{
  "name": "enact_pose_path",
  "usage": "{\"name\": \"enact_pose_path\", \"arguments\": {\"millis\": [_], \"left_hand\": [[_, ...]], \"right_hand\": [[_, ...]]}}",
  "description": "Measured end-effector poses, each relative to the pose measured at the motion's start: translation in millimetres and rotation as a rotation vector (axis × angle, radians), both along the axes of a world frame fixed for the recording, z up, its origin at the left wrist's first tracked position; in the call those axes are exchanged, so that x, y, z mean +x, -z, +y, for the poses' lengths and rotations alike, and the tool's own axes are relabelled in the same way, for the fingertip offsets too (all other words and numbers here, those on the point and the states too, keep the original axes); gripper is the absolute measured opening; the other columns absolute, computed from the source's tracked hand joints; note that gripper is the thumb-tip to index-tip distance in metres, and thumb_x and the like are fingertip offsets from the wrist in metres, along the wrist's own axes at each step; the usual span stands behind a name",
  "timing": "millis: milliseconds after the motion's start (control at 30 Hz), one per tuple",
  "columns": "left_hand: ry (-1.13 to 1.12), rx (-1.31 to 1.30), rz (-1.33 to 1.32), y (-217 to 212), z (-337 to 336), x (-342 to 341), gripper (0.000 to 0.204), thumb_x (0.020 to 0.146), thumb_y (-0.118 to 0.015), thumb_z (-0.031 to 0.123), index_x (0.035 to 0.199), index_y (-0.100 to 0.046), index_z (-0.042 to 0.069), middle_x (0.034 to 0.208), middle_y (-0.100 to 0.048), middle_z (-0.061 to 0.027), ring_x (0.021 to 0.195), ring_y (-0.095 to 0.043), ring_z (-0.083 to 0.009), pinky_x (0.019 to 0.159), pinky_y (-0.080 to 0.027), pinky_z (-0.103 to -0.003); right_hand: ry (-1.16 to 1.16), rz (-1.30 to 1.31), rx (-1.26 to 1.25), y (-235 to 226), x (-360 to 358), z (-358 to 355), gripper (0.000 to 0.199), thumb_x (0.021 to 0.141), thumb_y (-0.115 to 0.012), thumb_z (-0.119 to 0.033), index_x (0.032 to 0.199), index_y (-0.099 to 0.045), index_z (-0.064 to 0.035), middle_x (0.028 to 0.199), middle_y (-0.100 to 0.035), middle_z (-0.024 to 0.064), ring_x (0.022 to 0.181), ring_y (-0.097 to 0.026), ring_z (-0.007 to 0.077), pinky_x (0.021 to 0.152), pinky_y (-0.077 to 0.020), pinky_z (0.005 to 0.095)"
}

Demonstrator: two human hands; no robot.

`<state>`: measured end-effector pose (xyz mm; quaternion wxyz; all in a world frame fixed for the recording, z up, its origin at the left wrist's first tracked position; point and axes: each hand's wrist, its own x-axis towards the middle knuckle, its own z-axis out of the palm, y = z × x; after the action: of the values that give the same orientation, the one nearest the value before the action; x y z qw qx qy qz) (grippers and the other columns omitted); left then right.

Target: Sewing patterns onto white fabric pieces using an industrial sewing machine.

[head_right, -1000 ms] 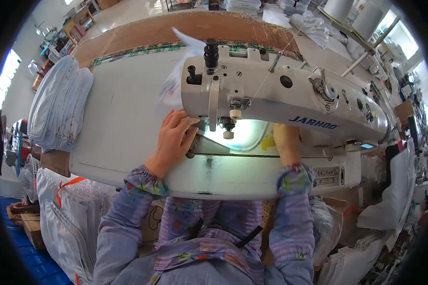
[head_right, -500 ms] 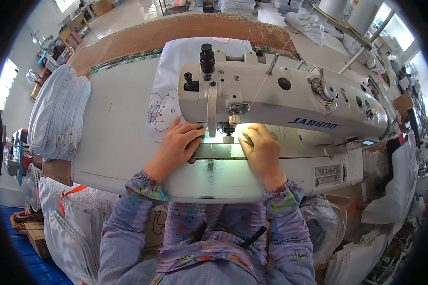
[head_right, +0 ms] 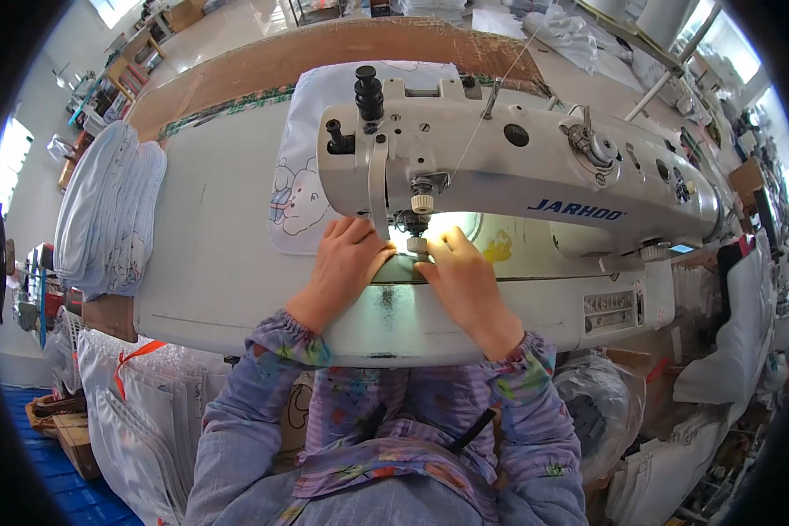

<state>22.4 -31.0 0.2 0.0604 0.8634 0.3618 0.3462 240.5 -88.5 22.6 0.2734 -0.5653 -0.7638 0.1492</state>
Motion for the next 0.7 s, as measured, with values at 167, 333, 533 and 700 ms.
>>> {"name": "enact_pose_path", "arguments": {"millis": [167, 333, 533, 700], "left_hand": [[-0.048, -0.144, -0.176, 2, 3, -1, 0.008, 0.087, -0.073, 0.010, 0.090, -0.066, 0.007, 0.094, -0.059, -0.0078, 0.092, -0.059, -0.0310, 0.080, -0.049, -0.042], [-0.035, -0.262, -0.329, 0, 4, -9, 0.007, 0.089, -0.069, 0.002, 0.093, -0.064, 0.004, 0.096, -0.058, -0.0130, 0.092, -0.059, -0.0342, 0.078, -0.050, -0.043], [-0.090, -0.139, -0.120, -1, -4, -21, 0.016, 0.090, -0.070, 0.005, 0.106, -0.071, 0.008, 0.096, -0.055, -0.0119, 0.098, -0.057, -0.0341, 0.104, -0.041, -0.054], [-0.087, -0.194, -0.109, 3, 10, -24, 0.015, 0.086, -0.074, 0.007, 0.101, -0.076, 0.009, 0.101, -0.060, -0.0124, 0.101, -0.057, -0.0350, 0.110, -0.035, -0.058]], "right_hand": [[-0.020, -0.093, -0.007, 1, -23, 12, 0.026, 0.093, -0.072, -0.025, 0.112, -0.074, -0.0072, 0.092, -0.067, 0.0206, 0.081, -0.066, 0.0399, 0.071, -0.0533, 0.0468], [0.034, -0.118, 0.030, 12, -27, 15, 0.024, 0.093, -0.072, -0.024, 0.111, -0.074, -0.0090, 0.087, -0.069, 0.0176, 0.078, -0.067, 0.0375, 0.068, -0.0530, 0.0448], [0.200, 0.087, 0.122, 13, 4, -5, 0.017, 0.089, -0.072, -0.011, 0.106, -0.072, -0.0055, 0.098, -0.064, 0.0126, 0.087, -0.065, 0.0330, 0.073, -0.0516, 0.0415], [0.232, 0.129, 0.182, 12, 6, -4, 0.021, 0.086, -0.073, -0.005, 0.106, -0.071, -0.0022, 0.097, -0.065, 0.0123, 0.089, -0.065, 0.0312, 0.079, -0.0515, 0.0393]]}}
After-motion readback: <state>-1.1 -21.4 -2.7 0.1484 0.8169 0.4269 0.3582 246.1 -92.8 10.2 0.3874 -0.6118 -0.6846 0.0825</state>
